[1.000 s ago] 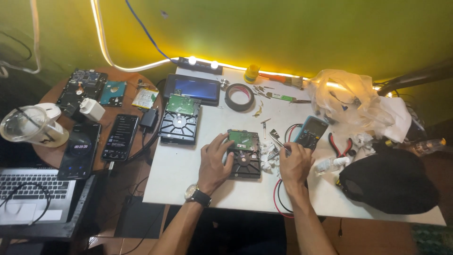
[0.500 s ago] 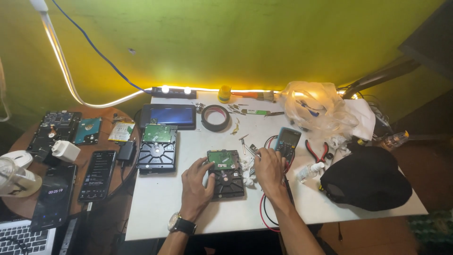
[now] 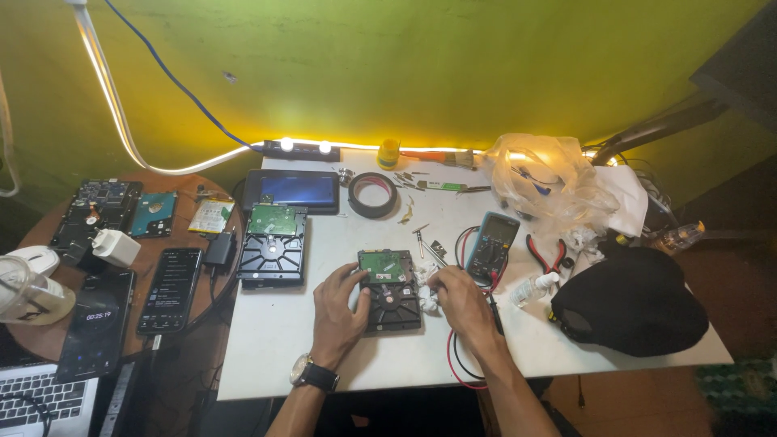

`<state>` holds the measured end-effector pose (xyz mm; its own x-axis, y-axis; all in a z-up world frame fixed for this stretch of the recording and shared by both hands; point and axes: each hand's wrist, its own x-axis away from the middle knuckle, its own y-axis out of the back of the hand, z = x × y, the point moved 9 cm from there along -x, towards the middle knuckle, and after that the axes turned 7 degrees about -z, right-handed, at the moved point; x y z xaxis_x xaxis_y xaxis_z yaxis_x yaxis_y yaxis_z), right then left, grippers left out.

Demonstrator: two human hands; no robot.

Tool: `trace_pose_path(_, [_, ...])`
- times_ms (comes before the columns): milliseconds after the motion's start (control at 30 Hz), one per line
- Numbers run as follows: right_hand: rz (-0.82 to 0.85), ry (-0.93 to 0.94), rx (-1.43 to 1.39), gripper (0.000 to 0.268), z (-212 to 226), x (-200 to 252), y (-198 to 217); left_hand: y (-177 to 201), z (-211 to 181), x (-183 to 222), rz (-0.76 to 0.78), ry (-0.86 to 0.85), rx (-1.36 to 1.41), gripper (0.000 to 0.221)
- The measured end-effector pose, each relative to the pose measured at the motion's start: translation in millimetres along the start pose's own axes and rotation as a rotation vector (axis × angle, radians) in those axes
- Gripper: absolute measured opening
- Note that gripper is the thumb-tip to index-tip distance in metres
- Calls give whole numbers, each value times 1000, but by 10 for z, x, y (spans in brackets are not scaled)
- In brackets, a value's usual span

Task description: The person is inspecting and repairing a hard drive on a workbench, using a screwdriver to work on the PCB components.

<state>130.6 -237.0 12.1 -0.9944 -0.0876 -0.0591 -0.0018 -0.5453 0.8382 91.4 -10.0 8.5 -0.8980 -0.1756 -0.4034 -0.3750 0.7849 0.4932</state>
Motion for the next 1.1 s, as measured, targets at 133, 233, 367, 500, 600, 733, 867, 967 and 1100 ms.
trace_pose_path(133, [3,112,17,25,-106,-6,-97,10,-15,8,-16,-15,7,32])
trace_pose_path(233, [-17,194,23,25,-180,-34,-152,10,-4,8,-29,-16,9,32])
trace_pose_path(367, [-78,215,59,13,-125,-11,-30,5,-1,1,-23,-19,2,32])
trace_pose_path(500, [-112,195,20,18,-74,-5,124,4,13,16,-12,-1,12,33])
trace_pose_path(600, [-163,141,-90,21,30,46,341,21,-9,5,-17,14,17,33])
trace_pose_path(733, [-250,138,-146,36,47,45,443,1,9,0,1,2,19,33])
trace_pose_path(867, [-204,70,-247,44,111,71,492,-45,72,1,-3,-12,-4,33])
trace_pose_path(967, [-149,-73,-273,46,83,91,485,-41,69,-3,-15,-18,-7,32])
trace_pose_path(1100, [-146,-91,-290,14,-54,65,402,-22,49,3,-18,2,-3,33])
